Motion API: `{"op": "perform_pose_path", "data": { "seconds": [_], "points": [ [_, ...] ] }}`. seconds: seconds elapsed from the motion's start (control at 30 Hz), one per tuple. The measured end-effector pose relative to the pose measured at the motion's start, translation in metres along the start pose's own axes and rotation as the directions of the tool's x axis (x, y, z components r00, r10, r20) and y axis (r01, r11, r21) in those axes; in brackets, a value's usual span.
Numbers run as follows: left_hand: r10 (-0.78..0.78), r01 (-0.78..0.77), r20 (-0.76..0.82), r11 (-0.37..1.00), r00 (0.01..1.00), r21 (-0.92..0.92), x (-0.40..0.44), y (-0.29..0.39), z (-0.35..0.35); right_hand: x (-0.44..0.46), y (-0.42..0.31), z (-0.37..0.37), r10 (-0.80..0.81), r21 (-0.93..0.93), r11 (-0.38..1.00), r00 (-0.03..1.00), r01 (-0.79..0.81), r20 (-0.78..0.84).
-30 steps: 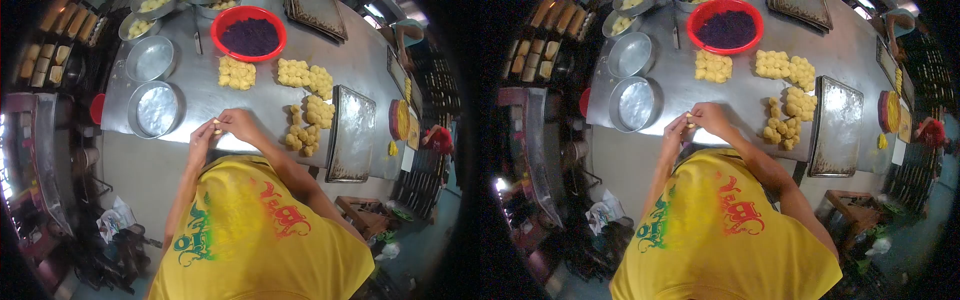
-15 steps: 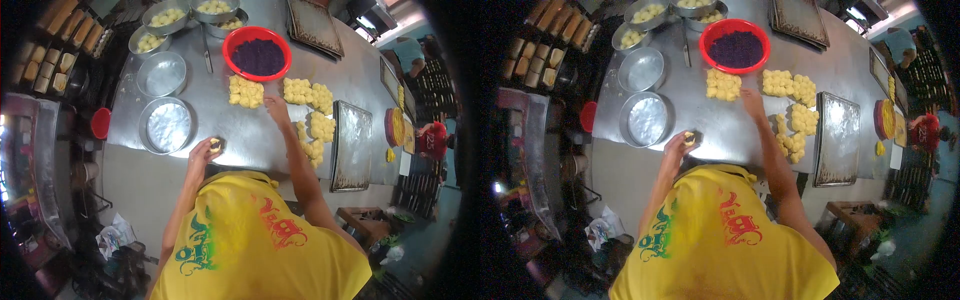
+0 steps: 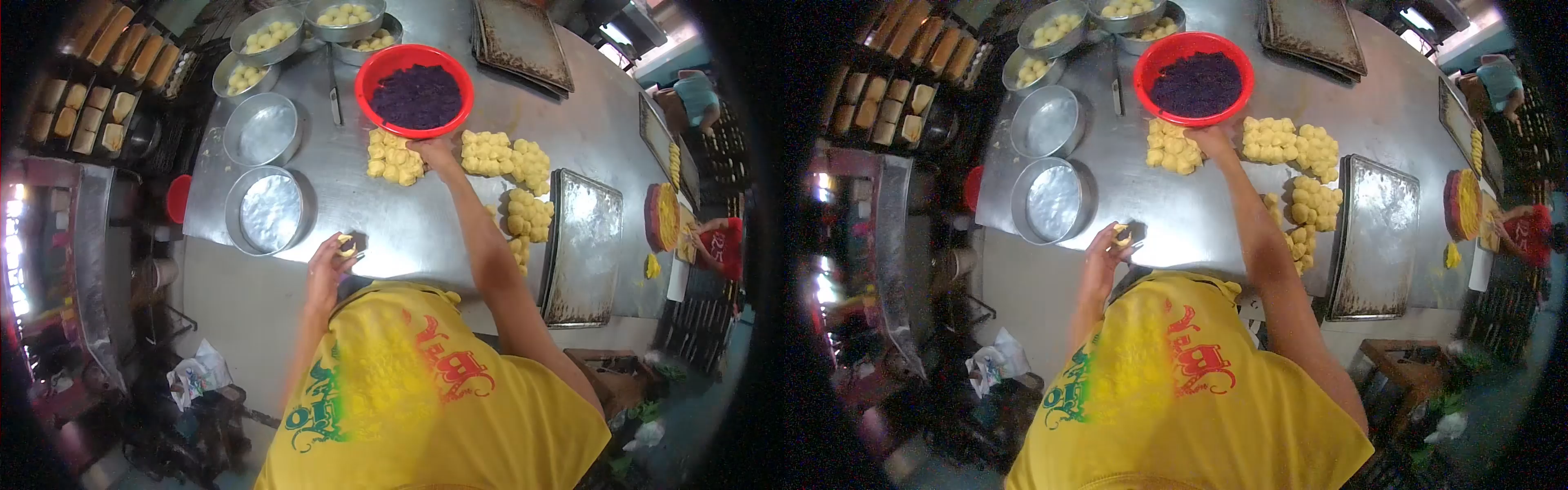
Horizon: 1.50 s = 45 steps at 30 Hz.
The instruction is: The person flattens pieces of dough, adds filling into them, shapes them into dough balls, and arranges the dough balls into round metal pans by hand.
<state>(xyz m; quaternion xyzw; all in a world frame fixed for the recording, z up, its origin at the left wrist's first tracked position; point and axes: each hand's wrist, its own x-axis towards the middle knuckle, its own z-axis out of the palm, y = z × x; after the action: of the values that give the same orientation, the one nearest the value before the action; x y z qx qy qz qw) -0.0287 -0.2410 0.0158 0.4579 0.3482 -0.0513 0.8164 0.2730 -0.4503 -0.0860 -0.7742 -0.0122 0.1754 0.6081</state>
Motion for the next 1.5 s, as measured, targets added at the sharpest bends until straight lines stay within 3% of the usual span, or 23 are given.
{"op": "perform_pose_path", "data": {
  "seconds": [0.03, 0.13, 0.23, 0.33, 0.43, 0.63, 0.73, 0.83, 0.93, 1.03, 1.13, 1.23, 1.33, 1.5],
  "points": [
    [0.004, -0.004, -0.014, 1.000, 1.000, -0.005, -0.002, 0.000, 0.005, 0.005, 0.006, 0.001, 0.012, 0.102, 0.995, 0.997, -0.019, 0.070],
    [0.008, -0.007, -0.049, 1.000, 0.999, 0.019, -0.009, -0.007, 0.007, 0.012, 0.013, 0.004, 0.022, -0.026, 0.999, 0.994, -0.019, 0.111],
    [0.026, -0.024, -0.074, 0.999, 0.997, 0.037, -0.011, -0.014, 0.003, 0.010, 0.010, 0.012, -0.060, 0.157, 0.986, 0.996, 0.049, 0.062],
    [0.029, -0.029, -0.092, 1.000, 0.995, 0.009, -0.014, -0.017, 0.002, -0.007, -0.012, 0.013, 0.044, 0.286, 0.956, 0.995, -0.066, 0.085],
    [0.028, -0.029, -0.077, 0.999, 0.997, -0.018, -0.017, -0.013, 0.003, -0.027, -0.056, 0.008, 0.309, 0.291, 0.870, 0.899, -0.399, 0.310],
    [0.060, -0.060, 0.001, 0.996, 0.998, -0.068, 0.010, -0.001, -0.023, -0.030, -0.038, 0.044, 0.251, 0.407, 0.820, 0.892, -0.402, 0.376],
    [0.072, -0.070, 0.033, 0.996, 0.997, -0.051, 0.016, 0.008, -0.036, -0.044, -0.050, 0.051, 0.076, 0.614, 0.672, 0.863, -0.414, 0.499],
    [0.067, -0.062, 0.061, 0.995, 0.996, -0.077, 0.024, 0.008, -0.049, -0.074, -0.087, 0.046, 0.047, 0.678, 0.468, 0.782, -0.566, 0.621],
    [0.040, -0.034, 0.081, 0.996, 0.996, -0.079, 0.023, 0.004, -0.059, -0.074, -0.068, 0.040, 0.110, 0.524, 0.749, 0.857, -0.404, 0.503],
    [0.011, -0.008, 0.067, 0.999, 0.998, -0.042, 0.020, 0.002, -0.065, -0.074, -0.034, 0.024, 0.257, 0.026, 0.961, 0.927, -0.275, 0.273],
    [0.002, -0.001, 0.056, 1.000, 0.998, -0.030, 0.018, 0.003, -0.067, -0.077, -0.010, 0.024, 0.214, 0.175, 0.957, 0.971, -0.231, 0.109],
    [0.001, 0.002, 0.059, 0.999, 0.998, -0.038, 0.020, 0.006, -0.064, -0.065, 0.002, 0.021, 0.171, 0.114, 0.977, 0.982, -0.179, 0.079],
    [-0.013, 0.013, 0.073, 1.000, 0.997, -0.003, 0.020, 0.004, -0.058, -0.056, 0.017, 0.024, -0.033, 0.163, 0.986, 0.997, 0.021, 0.072],
    [-0.022, 0.017, 0.080, 0.998, 0.997, 0.064, 0.016, 0.001, -0.040, -0.068, 0.015, 0.023, -0.119, -0.182, 0.974, 0.989, 0.134, 0.093]
  ]
}}
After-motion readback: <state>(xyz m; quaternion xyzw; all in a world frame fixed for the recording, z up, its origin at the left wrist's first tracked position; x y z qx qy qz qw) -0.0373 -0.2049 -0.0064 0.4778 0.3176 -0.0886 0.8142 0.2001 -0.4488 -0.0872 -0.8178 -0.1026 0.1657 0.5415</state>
